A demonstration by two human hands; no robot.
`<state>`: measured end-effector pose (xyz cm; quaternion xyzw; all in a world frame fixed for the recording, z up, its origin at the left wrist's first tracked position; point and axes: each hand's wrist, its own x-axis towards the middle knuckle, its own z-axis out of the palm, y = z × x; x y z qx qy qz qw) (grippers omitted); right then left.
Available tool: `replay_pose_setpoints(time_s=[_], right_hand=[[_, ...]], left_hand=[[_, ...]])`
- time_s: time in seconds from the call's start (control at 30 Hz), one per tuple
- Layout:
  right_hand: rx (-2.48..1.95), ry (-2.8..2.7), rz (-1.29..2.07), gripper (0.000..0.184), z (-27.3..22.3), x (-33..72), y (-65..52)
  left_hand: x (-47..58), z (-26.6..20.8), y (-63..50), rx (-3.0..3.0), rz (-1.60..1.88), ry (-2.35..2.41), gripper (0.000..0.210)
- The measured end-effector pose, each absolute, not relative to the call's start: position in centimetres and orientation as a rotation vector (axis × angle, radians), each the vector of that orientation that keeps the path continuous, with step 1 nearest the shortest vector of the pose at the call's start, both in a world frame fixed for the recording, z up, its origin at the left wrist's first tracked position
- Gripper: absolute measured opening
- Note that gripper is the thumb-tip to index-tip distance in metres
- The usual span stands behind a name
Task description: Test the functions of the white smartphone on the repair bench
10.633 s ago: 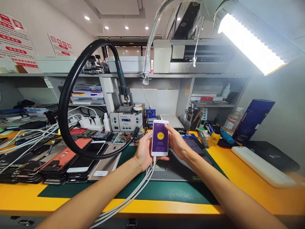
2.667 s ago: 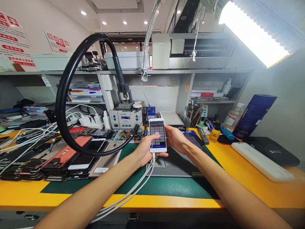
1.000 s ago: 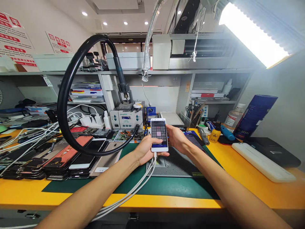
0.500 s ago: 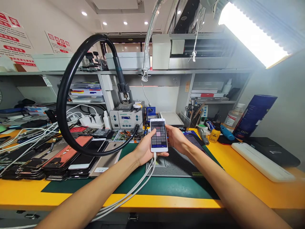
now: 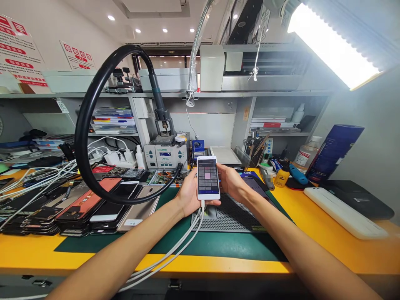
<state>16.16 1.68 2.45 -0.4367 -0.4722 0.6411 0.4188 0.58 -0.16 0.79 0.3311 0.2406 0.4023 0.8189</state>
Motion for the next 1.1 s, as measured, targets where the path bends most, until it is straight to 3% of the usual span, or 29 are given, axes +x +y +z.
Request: replay_pose_setpoints(time_s=[0.1,0.27,0.43,1.1], right_hand=[[-1.077,-1.194,1.615,0.050,2.3,16.3,1.8],[-1.095,-1.321,1.474,0.041,2.0,16.2,1.4],[-1.123,-1.370,1.380,0.045,1.9,16.1,1.3],[-1.192,-1.117,1.391,0.054,0.5,16.2,2.9]], left_hand=[[0.5,0.9,-0.1,0.695,0.858,0.500,0.054],[0.6,0.9,-0.1,0.659,0.868,0.491,0.053],[0.6,0.8,-0.1,0.652,0.864,0.480,0.053],[0.8,1.2,-0.4,0.658,0.824,0.584,0.055]])
